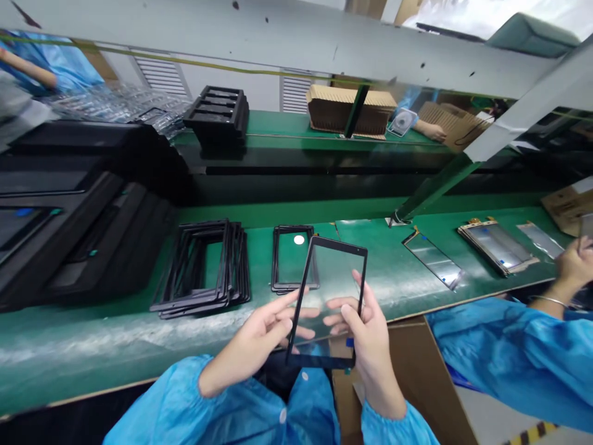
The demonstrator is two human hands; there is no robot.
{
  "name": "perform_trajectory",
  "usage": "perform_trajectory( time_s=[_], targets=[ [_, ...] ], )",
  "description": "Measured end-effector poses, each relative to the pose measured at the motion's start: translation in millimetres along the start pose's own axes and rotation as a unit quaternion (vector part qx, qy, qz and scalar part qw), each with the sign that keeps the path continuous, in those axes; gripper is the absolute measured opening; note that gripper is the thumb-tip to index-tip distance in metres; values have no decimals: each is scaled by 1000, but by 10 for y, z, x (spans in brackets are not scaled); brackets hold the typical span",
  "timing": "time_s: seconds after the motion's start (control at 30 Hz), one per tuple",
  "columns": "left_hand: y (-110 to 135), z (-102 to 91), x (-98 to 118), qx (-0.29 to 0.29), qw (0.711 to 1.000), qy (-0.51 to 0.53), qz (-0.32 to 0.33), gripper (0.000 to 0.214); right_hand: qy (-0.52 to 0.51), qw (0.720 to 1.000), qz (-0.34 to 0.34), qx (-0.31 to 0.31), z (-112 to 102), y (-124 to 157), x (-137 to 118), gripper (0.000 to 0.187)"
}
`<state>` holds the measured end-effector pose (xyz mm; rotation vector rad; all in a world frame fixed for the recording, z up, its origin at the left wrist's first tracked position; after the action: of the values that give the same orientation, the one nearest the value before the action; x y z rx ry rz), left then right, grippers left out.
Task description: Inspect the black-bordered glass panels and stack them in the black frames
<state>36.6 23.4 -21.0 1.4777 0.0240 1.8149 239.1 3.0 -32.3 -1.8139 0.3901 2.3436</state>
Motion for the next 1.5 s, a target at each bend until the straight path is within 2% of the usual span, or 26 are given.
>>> perform_trajectory(
  time_s=[0.1, 0.27, 0.53, 0.73, 0.83, 0.93, 1.13, 1.3, 1.4, 1.5],
  targets=[
    [69, -20, -2, -5, 1000, -23, -18, 70, -6, 1000, -6, -4, 15, 30, -82, 101],
    [90, -40, -26, -32, 999, -11, -12, 71, -21, 999, -30, -2, 23, 119, -145, 91],
    [119, -3, -46, -66, 998, -18, -11, 65, -26, 999, -39, 11, -4, 185, -201, 91],
    [75, -3, -134, -131, 991, 18, -8, 89, -28, 997, -43, 50, -41, 146, -160, 100],
    [24, -16, -180, -151, 988, 43, 10, 91, -36, 997, -26, 62, -44, 92, -88, 103],
    [-17, -31, -198, -151, 987, 44, 26, 92, -42, 997, -11, 61, -43, 58, -21, 102],
    [-39, -47, -201, -136, 990, 33, 22, 87, -64, 996, -2, 61, -43, 61, 52, 111],
    [-52, -31, -182, -121, 992, 8, 39, 90, -74, 995, 16, 67, -82, 96, 111, 106],
    [-103, -30, -88, -87, 995, -4, 47, 90, -64, 997, 12, 52, -95, 137, 112, 111],
    [-188, -23, 92, -76, 992, 20, 97, 83, -46, 999, 19, 10, -71, 203, 120, 108]
  ],
)
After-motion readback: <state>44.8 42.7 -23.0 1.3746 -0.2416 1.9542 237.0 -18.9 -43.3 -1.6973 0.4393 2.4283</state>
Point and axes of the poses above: each hand's wrist, its own y-axis away from the middle knuckle, its own z-axis out of the palm, x = y × z, the point moved 4 cm from there along -y, towards the middle knuckle, and after that the axes turned 10 degrees about -z, right-handed, at the moved point
